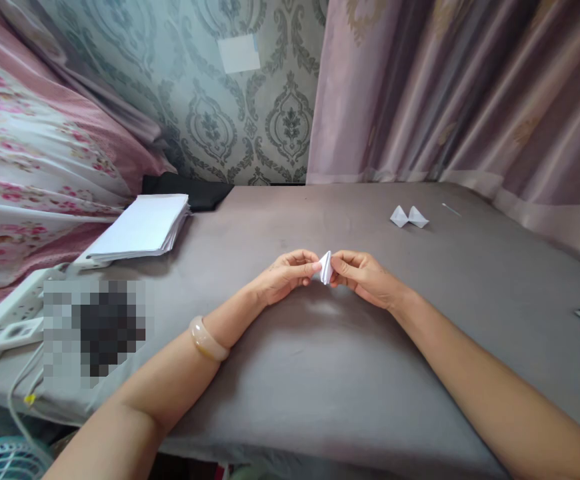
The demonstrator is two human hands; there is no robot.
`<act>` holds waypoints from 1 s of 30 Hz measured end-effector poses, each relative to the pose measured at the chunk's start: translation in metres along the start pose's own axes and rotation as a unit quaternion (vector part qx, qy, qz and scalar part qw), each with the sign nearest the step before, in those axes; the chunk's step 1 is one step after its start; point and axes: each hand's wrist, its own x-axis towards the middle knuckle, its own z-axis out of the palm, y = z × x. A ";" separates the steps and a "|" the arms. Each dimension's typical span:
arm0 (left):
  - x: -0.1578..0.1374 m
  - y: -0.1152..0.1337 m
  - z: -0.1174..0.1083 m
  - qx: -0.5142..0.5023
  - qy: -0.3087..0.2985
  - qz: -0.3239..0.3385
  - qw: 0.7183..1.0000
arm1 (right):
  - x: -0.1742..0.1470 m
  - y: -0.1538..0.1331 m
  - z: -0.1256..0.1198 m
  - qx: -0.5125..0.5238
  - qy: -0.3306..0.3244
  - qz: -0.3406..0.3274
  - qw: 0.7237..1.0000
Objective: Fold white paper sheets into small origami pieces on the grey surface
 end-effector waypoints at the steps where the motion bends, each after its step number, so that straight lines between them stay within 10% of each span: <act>1: -0.001 0.001 0.001 -0.003 -0.016 -0.006 1.000 | -0.001 -0.001 0.000 -0.009 -0.008 -0.001 1.000; 11: -0.004 0.004 -0.004 0.108 -0.052 -0.049 0.992 | -0.003 -0.007 -0.004 -0.137 -0.039 -0.002 0.990; 22: 0.007 -0.013 -0.005 0.093 0.077 0.033 0.992 | 0.006 0.008 0.004 -0.132 0.117 0.018 0.984; 30: 0.007 -0.012 0.002 0.043 0.106 0.110 0.987 | 0.009 0.016 0.010 -0.118 0.200 -0.085 0.969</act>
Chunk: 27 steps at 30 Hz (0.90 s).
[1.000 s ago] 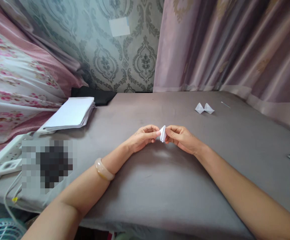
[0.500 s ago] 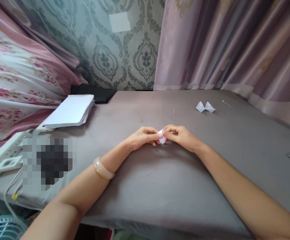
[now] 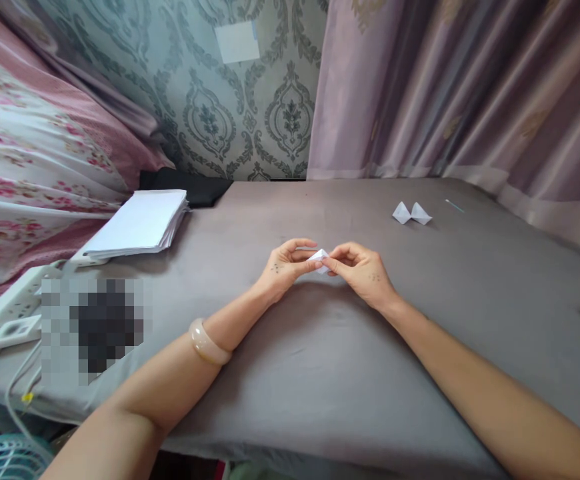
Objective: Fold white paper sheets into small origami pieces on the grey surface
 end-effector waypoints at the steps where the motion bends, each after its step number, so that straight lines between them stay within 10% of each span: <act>1: 0.000 0.001 0.001 0.002 0.000 0.005 1.000 | 0.000 0.001 0.001 0.017 0.004 -0.009 1.000; 14: -0.001 0.004 -0.001 0.040 0.002 -0.012 0.999 | -0.004 0.000 0.001 -0.110 -0.007 -0.119 0.987; 20: -0.003 0.001 0.000 0.073 -0.026 -0.009 0.997 | -0.005 -0.003 0.000 -0.161 -0.019 -0.099 0.982; 27: -0.007 0.001 0.009 0.021 -0.015 -0.073 0.997 | 0.000 0.002 0.006 0.016 0.127 0.017 0.992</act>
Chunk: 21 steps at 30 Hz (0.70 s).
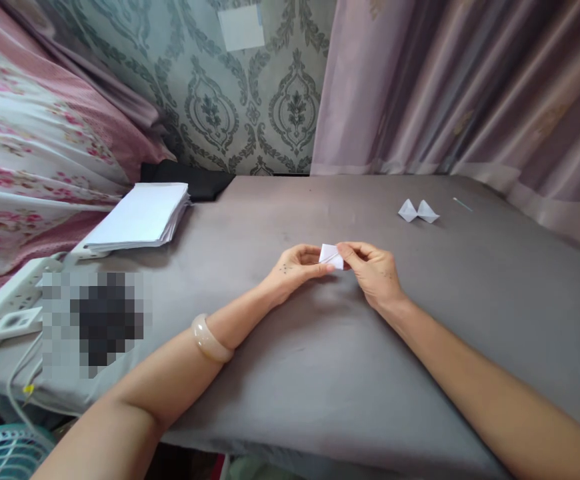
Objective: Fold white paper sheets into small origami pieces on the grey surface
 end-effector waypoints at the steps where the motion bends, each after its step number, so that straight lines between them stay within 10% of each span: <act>1: 0.000 0.000 0.000 -0.007 -0.005 -0.010 1.000 | 0.000 0.001 0.002 0.029 0.016 0.013 0.999; 10: 0.008 -0.001 -0.012 -0.076 0.089 -0.004 0.993 | -0.009 -0.004 0.004 0.042 -0.143 0.182 0.972; 21: 0.008 -0.001 -0.011 -0.065 0.045 -0.050 0.996 | -0.012 -0.002 0.006 -0.004 -0.168 0.139 0.976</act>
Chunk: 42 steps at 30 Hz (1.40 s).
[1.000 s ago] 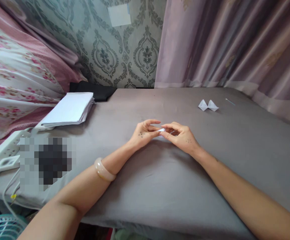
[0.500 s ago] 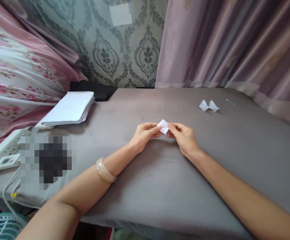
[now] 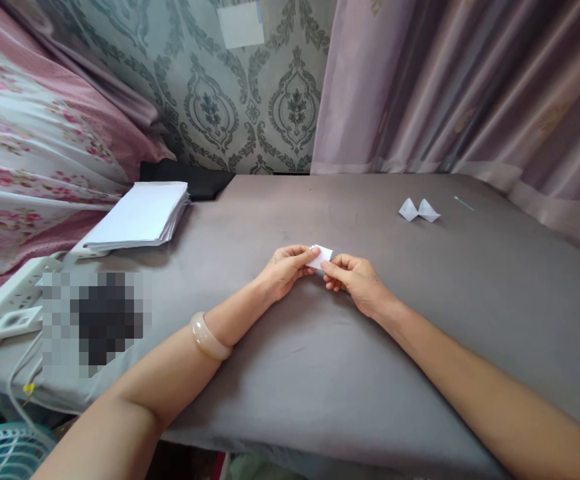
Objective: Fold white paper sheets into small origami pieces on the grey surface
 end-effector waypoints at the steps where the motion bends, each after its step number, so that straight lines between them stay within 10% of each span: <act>1: 0.001 0.000 -0.001 0.020 0.009 0.008 1.000 | -0.001 0.000 0.000 -0.027 -0.005 -0.003 1.000; 9: 0.000 0.004 -0.001 0.129 0.043 0.041 0.990 | -0.004 -0.001 -0.008 -0.256 0.141 -0.252 0.923; 15: -0.001 0.004 0.001 0.154 0.003 0.025 0.988 | 0.006 0.010 -0.006 -0.110 0.061 -0.142 0.982; 21: 0.007 -0.006 -0.010 0.167 0.003 0.064 0.984 | 0.011 0.013 -0.014 -0.131 0.083 -0.131 0.979; 32: -0.001 -0.009 -0.010 0.517 -0.035 0.218 0.827 | 0.007 0.016 -0.014 -0.419 0.093 -0.170 0.887; 42: 0.002 -0.010 -0.013 0.567 -0.095 0.263 0.775 | 0.000 0.009 -0.029 -0.516 0.000 -0.238 0.823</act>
